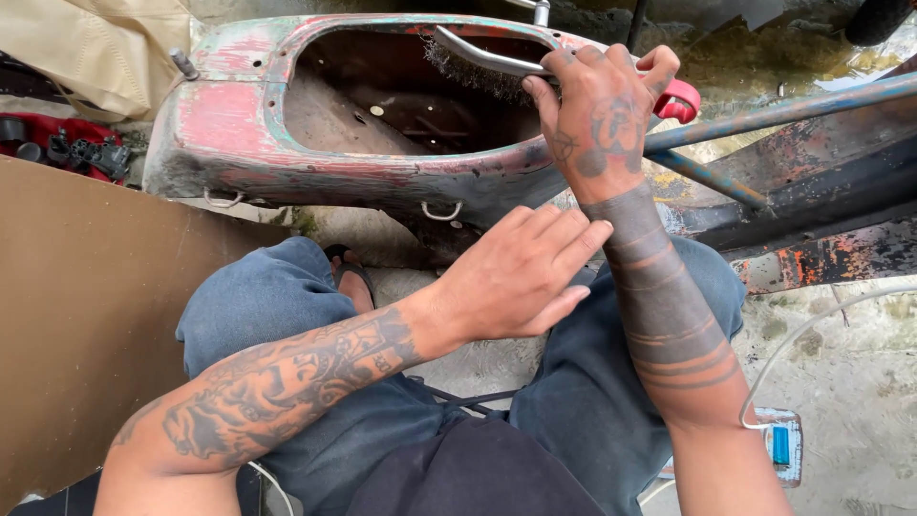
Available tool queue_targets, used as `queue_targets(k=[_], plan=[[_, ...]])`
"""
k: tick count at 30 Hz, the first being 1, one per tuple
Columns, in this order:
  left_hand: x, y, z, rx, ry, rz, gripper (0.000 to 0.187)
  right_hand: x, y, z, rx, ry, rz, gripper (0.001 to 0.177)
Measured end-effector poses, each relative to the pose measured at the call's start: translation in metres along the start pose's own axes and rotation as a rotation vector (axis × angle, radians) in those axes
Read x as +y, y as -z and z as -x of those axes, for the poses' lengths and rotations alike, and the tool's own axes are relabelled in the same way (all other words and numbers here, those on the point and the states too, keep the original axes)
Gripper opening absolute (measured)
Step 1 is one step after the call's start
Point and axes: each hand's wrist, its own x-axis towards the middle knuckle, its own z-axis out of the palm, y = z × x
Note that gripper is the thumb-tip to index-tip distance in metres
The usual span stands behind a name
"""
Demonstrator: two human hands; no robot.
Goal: The person sits on the ground and uses a wire brush to scrub the surface of a large, hollow metal part. They hold the part steady with one hand while vigorously brushing the exterior and interior edges with the other hand.
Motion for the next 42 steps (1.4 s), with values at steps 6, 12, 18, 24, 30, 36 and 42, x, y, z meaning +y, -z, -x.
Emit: queue_targets(k=[6, 12, 18, 24, 30, 36, 42], plan=[[-0.013, 0.006, -0.008, 0.045, 0.148, -0.012, 0.073, 0.005, -0.003, -0.001, 0.023, 0.022, -0.025, 0.020], [0.001, -0.005, -0.003, -0.056, -0.011, 0.147, 0.065, 0.007, -0.004, 0.004, -0.021, -0.032, -0.030, 0.023], [0.020, -0.020, 0.010, -0.072, -0.044, 0.119, 0.040, 0.002, 0.006, 0.001, -0.019, -0.022, -0.007, 0.017], [0.000, -0.016, 0.005, 0.019, 0.116, 0.121, 0.073, 0.004, 0.005, 0.002, -0.005, -0.036, -0.052, 0.022], [0.027, -0.031, 0.010, -0.046, 0.061, 0.207, 0.070, 0.007, -0.001, 0.007, -0.033, -0.040, 0.000, 0.022], [0.005, -0.026, -0.015, 0.123, 0.340, 0.163, 0.078, 0.009, -0.006, 0.007, -0.014, -0.012, 0.014, 0.018], [0.023, -0.029, -0.016, -0.055, 0.167, 0.404, 0.067, 0.013, 0.003, 0.007, -0.052, -0.045, -0.020, 0.021]])
